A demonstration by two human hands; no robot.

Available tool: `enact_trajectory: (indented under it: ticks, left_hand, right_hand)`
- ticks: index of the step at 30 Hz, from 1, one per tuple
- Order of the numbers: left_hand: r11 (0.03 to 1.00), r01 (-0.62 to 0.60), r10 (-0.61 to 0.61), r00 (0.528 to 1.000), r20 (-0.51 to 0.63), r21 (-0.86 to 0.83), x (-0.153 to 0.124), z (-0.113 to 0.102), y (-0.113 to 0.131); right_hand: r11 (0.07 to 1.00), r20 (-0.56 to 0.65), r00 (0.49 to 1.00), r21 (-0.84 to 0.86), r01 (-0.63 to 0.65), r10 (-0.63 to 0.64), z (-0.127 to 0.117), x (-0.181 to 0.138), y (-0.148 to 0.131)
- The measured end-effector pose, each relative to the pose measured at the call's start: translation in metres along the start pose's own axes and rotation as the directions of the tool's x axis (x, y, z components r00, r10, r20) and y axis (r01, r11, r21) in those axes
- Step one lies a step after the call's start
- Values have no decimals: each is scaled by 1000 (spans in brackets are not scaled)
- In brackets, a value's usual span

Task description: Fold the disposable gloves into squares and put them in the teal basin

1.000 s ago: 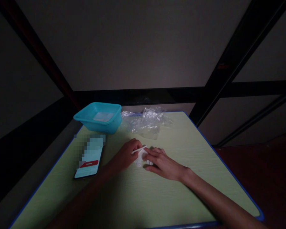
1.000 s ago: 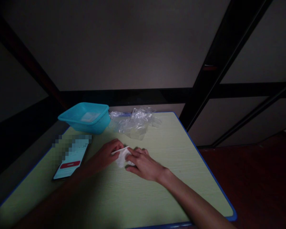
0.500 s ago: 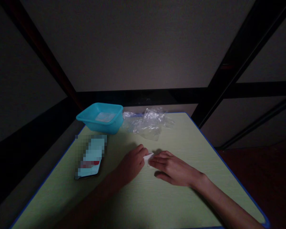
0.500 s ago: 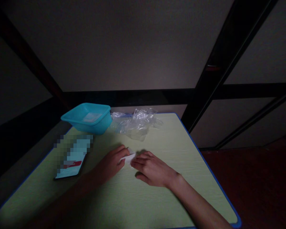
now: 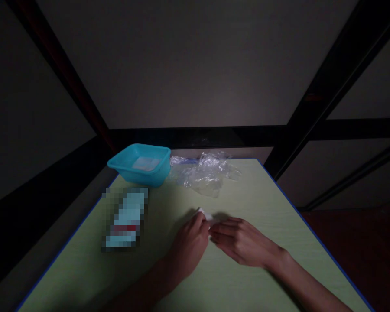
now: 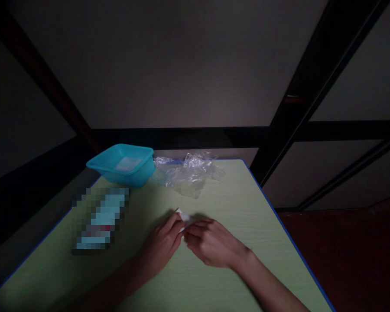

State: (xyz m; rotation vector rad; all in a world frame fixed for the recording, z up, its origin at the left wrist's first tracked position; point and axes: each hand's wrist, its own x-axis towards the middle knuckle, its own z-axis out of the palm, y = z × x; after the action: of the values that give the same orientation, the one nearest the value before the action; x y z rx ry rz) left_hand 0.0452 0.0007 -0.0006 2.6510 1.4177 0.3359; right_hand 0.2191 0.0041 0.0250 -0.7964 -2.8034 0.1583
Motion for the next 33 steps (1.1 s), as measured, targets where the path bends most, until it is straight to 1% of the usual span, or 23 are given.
enact_trajectory:
  ticks: [2, 4, 7, 10, 12, 13, 14, 17, 19, 22, 24, 27, 29, 31, 33]
  left_hand:
    - [999, -29, 28, 999, -31, -33, -2, 2, -1]
    - [993, -44, 37, 997, -61, -106, -4, 2, -3]
    - [953, -26, 18, 999, -27, -300, -5, -4, -11]
    - [881, 25, -27, 1000, 1, -472, -2, -13, -27]
    - [851, 62, -82, 997, -15, -522, 2, -17, -41]
    - [837, 61, -86, 996, -21, -543, 5, -18, -47]
    - [829, 40, -65, 998, -25, -557, 8, -19, -54]
    - [826, -36, 25, 999, -27, -562, 19, -20, -68]
    - [830, -81, 85, 996, -19, -552, 25, -21, -73]
    - [832, -167, 195, 981, -3, -529, 32, -19, -78]
    - [837, -208, 243, 970, 4, -505, 35, -15, -80]
    - [851, -239, 276, 961, 11, -468, 36, -10, -83]
    - [855, -257, 295, 955, 15, -450, 36, -9, -85]
    - [858, -283, 323, 946, 21, -429, 35, -10, -86]
    - [855, -309, 353, 935, 30, -417, 35, -13, -87]
  right_hand:
    - [999, -31, 999, -37, -14, 13, 3, 1, 0]
    - [998, -40, 999, -52, -35, 33, 6, 3, 1]
    - [996, -23, 997, -50, -80, 79, 10, 6, 1]
    - [988, 2, 990, -63, -142, 142, 12, 9, -1]
    - [984, 2, 987, -79, -159, 160, 13, 11, -3]
    - [984, -3, 987, -86, -158, 158, 13, 11, -4]
    - [984, -14, 988, -94, -153, 153, 14, 12, -4]
    - [982, -75, 991, -149, -118, 108, 18, 15, -3]
    - [975, -97, 995, -218, -47, 26, 21, 17, -1]
    - [943, -90, 990, -325, 78, -113, 25, 17, 2]
    - [928, -78, 985, -356, 115, -152, 27, 16, 4]
    - [928, -71, 985, -352, 124, -159, 28, 16, 7]
    - [936, -99, 981, -330, 123, -164, 30, 17, 10]
    - [956, -147, 978, -275, 103, -147, 30, 18, 12]
    - [982, -189, 978, -182, 57, -92, 30, 17, 15]
